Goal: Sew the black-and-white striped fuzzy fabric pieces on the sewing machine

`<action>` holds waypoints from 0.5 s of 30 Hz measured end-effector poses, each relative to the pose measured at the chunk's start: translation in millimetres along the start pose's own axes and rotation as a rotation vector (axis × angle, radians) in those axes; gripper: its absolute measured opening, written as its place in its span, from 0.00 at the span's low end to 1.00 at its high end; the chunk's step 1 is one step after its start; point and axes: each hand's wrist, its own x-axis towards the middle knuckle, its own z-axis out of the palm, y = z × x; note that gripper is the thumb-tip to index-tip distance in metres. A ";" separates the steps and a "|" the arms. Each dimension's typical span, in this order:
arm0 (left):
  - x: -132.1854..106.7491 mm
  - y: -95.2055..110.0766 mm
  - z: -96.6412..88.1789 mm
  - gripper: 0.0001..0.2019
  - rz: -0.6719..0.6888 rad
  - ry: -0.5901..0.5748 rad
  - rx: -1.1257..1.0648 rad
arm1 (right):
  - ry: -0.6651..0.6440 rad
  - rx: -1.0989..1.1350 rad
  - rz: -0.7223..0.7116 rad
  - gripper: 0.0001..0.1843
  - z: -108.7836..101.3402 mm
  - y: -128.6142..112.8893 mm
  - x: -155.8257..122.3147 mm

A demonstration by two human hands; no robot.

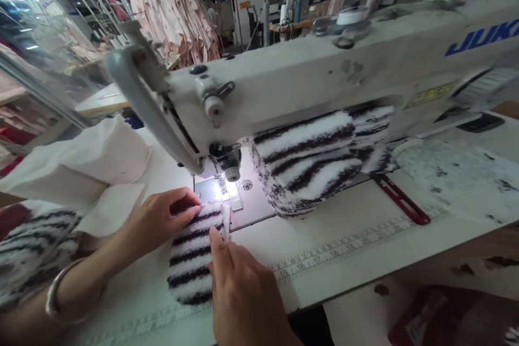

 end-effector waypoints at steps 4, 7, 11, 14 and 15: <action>-0.8 4.3 -1.2 0.09 -0.012 -0.001 -0.012 | 0.068 -0.080 0.037 0.27 4.0 -2.1 -5.3; 0.2 2.4 4.3 0.10 0.032 0.031 -0.008 | 0.075 -0.105 0.055 0.26 8.5 -3.1 -7.5; 4.3 -4.6 13.0 0.10 0.050 0.036 -0.007 | 0.075 -0.119 0.056 0.24 11.1 -3.2 -6.3; 4.6 -6.8 12.3 0.09 0.082 0.038 0.020 | 0.077 -0.111 0.056 0.22 5.1 -3.7 -3.5; 3.1 -6.4 10.3 0.09 0.107 0.062 0.052 | 0.091 -0.118 0.055 0.22 1.7 -3.9 -2.7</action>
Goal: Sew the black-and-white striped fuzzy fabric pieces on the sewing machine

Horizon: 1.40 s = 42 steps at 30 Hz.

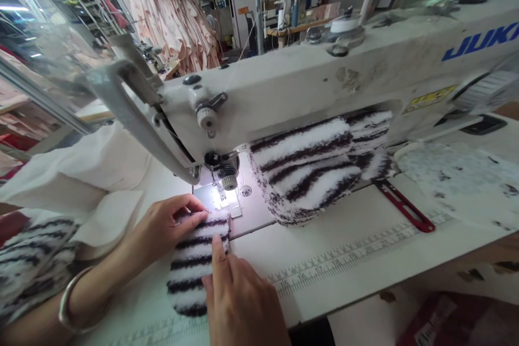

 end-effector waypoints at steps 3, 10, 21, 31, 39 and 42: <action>-9.9 5.1 -7.7 0.09 0.155 0.176 0.149 | 0.077 -0.093 -0.032 0.20 -7.8 1.0 2.8; -32.9 13.6 8.2 0.17 0.564 0.012 0.167 | 0.100 -0.287 -0.217 0.28 6.4 13.5 10.6; -19.4 5.2 34.2 0.21 0.422 0.114 0.204 | 0.111 -0.295 -0.325 0.26 2.7 25.9 55.5; -14.0 6.4 20.5 0.18 0.486 0.157 0.162 | 0.016 -0.217 -0.272 0.32 3.4 38.6 47.6; -32.0 -3.5 -24.7 0.04 0.279 -0.009 -0.040 | -0.090 0.132 -0.300 0.23 -29.8 54.4 38.1; -32.0 -8.7 -15.4 0.04 0.334 -0.071 -0.028 | -0.124 0.141 -0.278 0.23 -23.9 52.5 39.3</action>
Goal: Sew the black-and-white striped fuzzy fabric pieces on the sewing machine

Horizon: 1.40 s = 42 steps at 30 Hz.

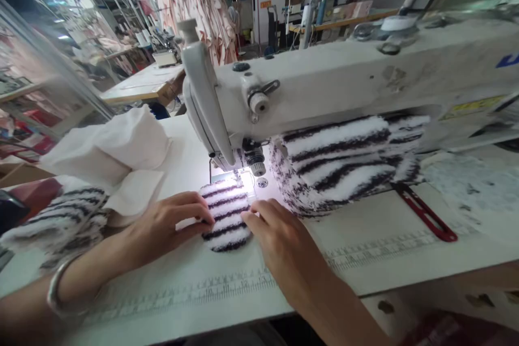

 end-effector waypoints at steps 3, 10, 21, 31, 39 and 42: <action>2.6 -3.6 7.2 0.03 0.048 -0.007 0.010 | 0.003 -0.013 0.013 0.19 6.9 -0.4 6.1; 2.1 -3.3 -0.2 0.05 0.038 0.002 0.031 | 0.049 -0.024 0.051 0.17 6.8 -5.5 10.6; 7.7 21.2 -5.4 0.10 0.234 0.023 0.140 | 0.115 -0.265 -0.054 0.24 8.2 -34.9 -30.9; 11.5 13.9 6.5 0.11 0.314 -0.133 0.092 | 0.199 -0.385 0.017 0.22 38.6 -54.3 -37.0; 24.5 0.3 6.3 0.11 0.295 -0.071 0.093 | 0.201 -0.368 0.077 0.26 39.0 -42.3 -15.1; 27.7 -7.5 7.1 0.11 0.315 0.003 0.127 | 0.163 -0.367 0.075 0.27 36.3 -37.2 -5.1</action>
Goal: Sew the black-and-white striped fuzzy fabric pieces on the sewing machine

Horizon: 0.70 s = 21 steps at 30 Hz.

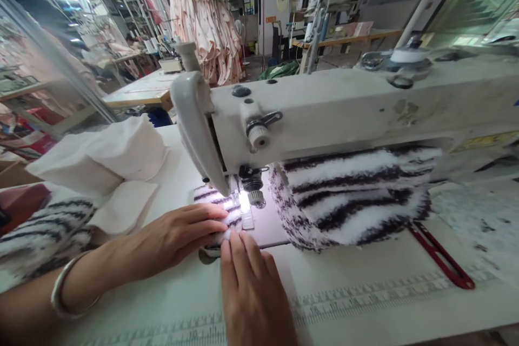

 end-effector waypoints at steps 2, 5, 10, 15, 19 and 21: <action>1.0 -3.7 0.0 0.11 0.034 0.060 0.033 | -0.026 0.010 -0.005 0.29 2.0 4.5 4.4; 4.2 -5.8 -1.1 0.12 0.053 0.100 0.046 | -0.030 0.052 -0.004 0.31 7.0 13.1 8.4; 9.3 -5.8 2.2 0.12 -0.089 0.053 0.064 | -0.033 0.112 -0.033 0.32 7.9 29.9 23.4; 9.4 -5.6 12.9 0.08 -0.212 0.071 0.186 | -0.140 0.196 -0.021 0.28 -2.7 50.7 45.6; 13.2 -4.6 19.0 0.09 -0.231 0.142 0.268 | -0.087 0.084 -0.072 0.28 -2.9 57.7 47.2; 16.2 -5.5 18.6 0.09 -0.218 0.169 0.264 | -0.023 0.013 -0.117 0.27 0.3 50.1 40.7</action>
